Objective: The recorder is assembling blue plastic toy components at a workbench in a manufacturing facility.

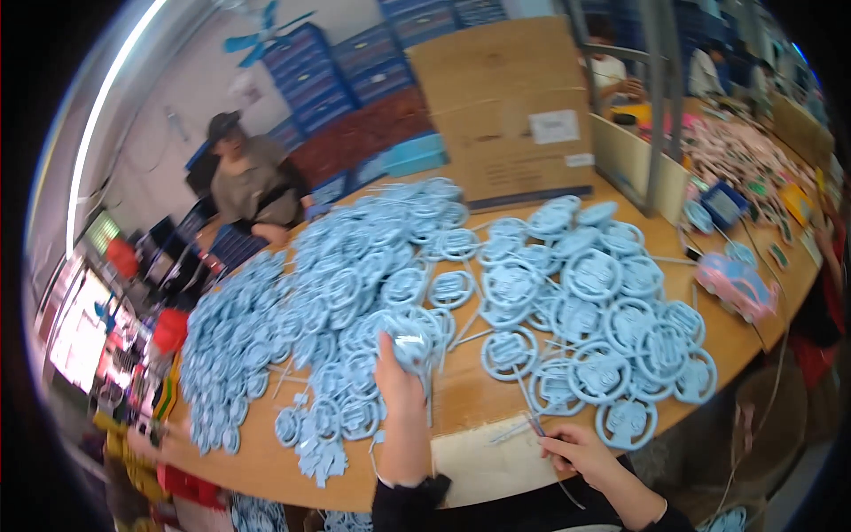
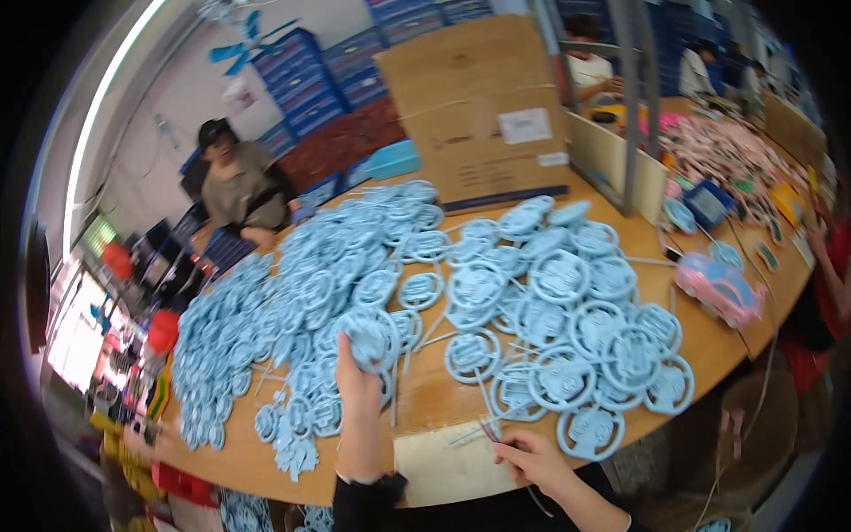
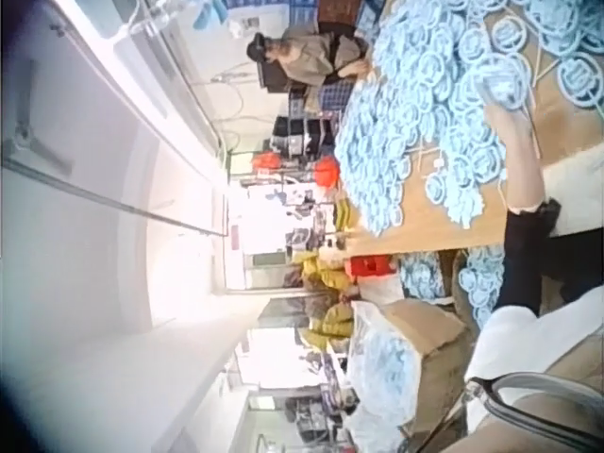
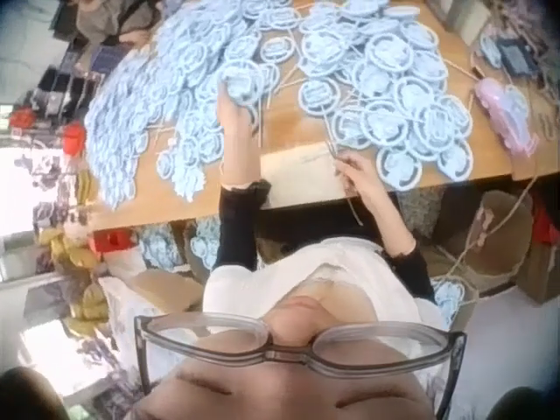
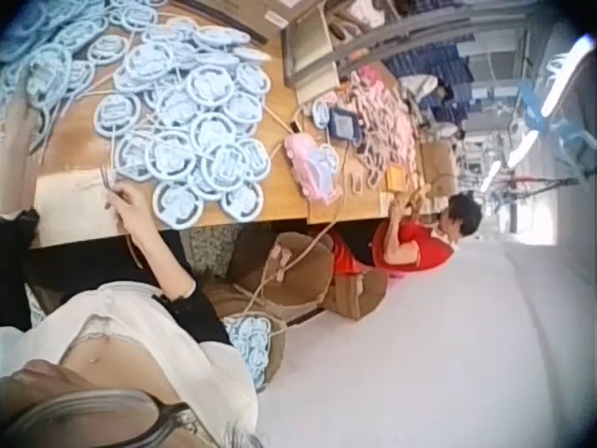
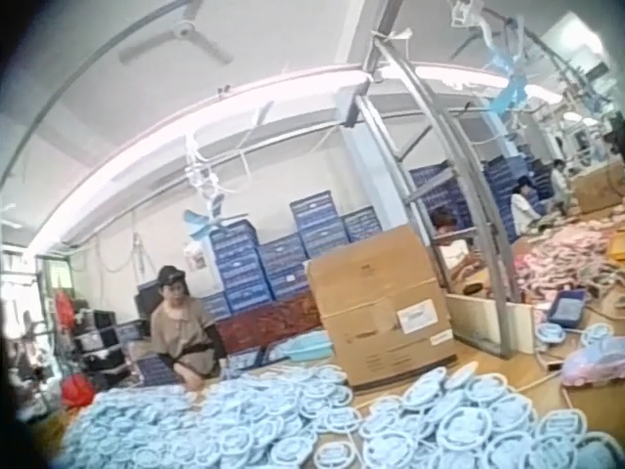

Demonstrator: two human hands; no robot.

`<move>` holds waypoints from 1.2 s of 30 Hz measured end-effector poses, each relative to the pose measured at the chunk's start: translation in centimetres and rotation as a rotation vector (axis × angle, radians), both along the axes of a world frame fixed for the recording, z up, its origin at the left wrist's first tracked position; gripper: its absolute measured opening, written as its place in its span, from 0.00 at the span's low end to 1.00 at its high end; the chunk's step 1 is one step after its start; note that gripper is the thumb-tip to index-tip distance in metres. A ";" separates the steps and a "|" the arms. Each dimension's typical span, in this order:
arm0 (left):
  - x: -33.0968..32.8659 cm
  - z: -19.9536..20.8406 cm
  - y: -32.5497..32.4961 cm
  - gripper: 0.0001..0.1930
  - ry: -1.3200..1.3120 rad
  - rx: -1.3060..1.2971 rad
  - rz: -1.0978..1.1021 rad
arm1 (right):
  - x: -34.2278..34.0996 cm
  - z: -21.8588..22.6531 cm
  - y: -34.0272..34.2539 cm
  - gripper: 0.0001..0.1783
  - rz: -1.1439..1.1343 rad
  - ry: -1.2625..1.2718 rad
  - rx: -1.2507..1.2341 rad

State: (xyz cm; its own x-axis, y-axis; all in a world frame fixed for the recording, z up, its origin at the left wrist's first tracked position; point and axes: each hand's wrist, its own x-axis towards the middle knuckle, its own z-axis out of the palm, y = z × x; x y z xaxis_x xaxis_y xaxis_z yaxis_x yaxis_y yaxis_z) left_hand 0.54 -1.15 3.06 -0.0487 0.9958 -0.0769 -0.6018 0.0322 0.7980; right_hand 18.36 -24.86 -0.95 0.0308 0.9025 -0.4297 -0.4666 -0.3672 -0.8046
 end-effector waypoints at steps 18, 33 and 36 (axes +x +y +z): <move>9.8 -4.2 -0.5 0.36 1.550 0.701 -0.367 | 4.5 2.9 -3.9 0.07 -0.278 0.032 0.123; 3.0 -4.3 -4.7 0.44 1.978 0.561 -0.426 | 3.0 1.8 -4.3 0.06 -0.344 -0.006 0.106; 0.6 -3.8 -4.9 0.35 1.598 0.266 -0.593 | 2.2 2.2 -4.0 0.05 -0.310 -0.001 0.102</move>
